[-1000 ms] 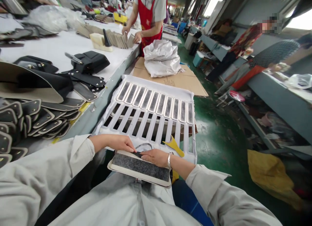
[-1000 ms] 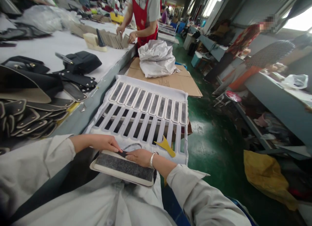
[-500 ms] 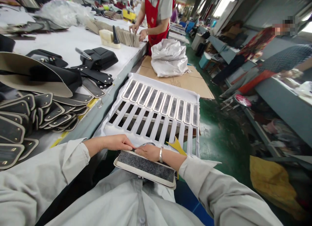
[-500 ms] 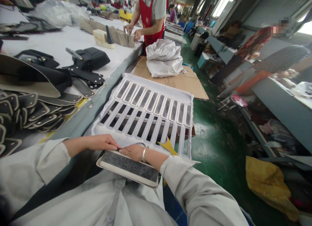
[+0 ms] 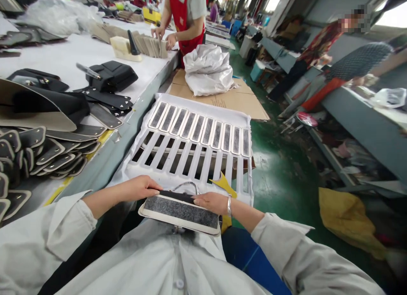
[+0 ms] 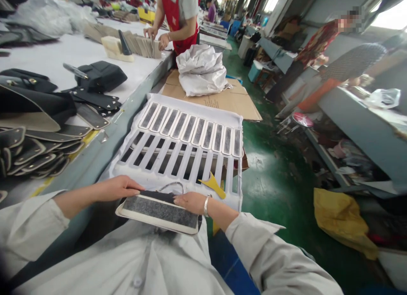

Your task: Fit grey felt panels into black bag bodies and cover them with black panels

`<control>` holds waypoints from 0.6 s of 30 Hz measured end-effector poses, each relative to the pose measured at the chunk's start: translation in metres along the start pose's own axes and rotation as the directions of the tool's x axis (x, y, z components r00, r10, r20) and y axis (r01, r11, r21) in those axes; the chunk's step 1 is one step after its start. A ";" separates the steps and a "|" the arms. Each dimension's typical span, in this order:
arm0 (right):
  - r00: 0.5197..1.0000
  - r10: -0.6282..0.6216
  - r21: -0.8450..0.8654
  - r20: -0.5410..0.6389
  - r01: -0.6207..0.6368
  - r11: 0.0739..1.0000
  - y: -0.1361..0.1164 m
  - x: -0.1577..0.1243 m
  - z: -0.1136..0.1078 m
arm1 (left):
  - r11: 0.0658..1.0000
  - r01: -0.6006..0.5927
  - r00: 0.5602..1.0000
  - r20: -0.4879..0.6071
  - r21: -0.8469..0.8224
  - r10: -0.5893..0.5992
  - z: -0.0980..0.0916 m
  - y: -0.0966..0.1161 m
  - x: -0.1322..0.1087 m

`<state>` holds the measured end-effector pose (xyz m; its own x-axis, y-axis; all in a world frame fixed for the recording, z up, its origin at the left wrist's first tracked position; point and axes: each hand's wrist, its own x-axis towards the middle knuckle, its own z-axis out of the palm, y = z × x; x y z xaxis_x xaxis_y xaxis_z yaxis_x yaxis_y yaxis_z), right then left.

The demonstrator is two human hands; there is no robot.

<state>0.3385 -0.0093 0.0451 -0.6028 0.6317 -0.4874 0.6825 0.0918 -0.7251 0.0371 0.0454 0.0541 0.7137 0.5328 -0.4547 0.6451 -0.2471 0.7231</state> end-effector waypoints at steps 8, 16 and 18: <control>0.930 0.051 -0.089 -0.363 -0.090 0.992 0.018 -0.053 0.011 | 0.912 0.029 0.981 -0.188 0.408 0.053 0.026 0.012 -0.011; 0.531 -0.346 -0.421 -0.773 -0.021 0.907 0.005 -0.097 0.104 | 0.659 -0.311 0.772 -0.222 0.685 0.595 0.114 0.031 -0.009; 0.451 -0.359 -0.423 -0.817 -0.047 0.905 0.005 -0.093 0.116 | 0.667 -0.304 0.725 -0.289 0.680 0.625 0.127 0.042 -0.001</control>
<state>0.3506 -0.1568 0.0303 -0.1787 0.8810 0.4381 0.8208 0.3790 -0.4273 0.0985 -0.0686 0.0187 0.8417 0.4660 0.2727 0.3990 -0.8771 0.2672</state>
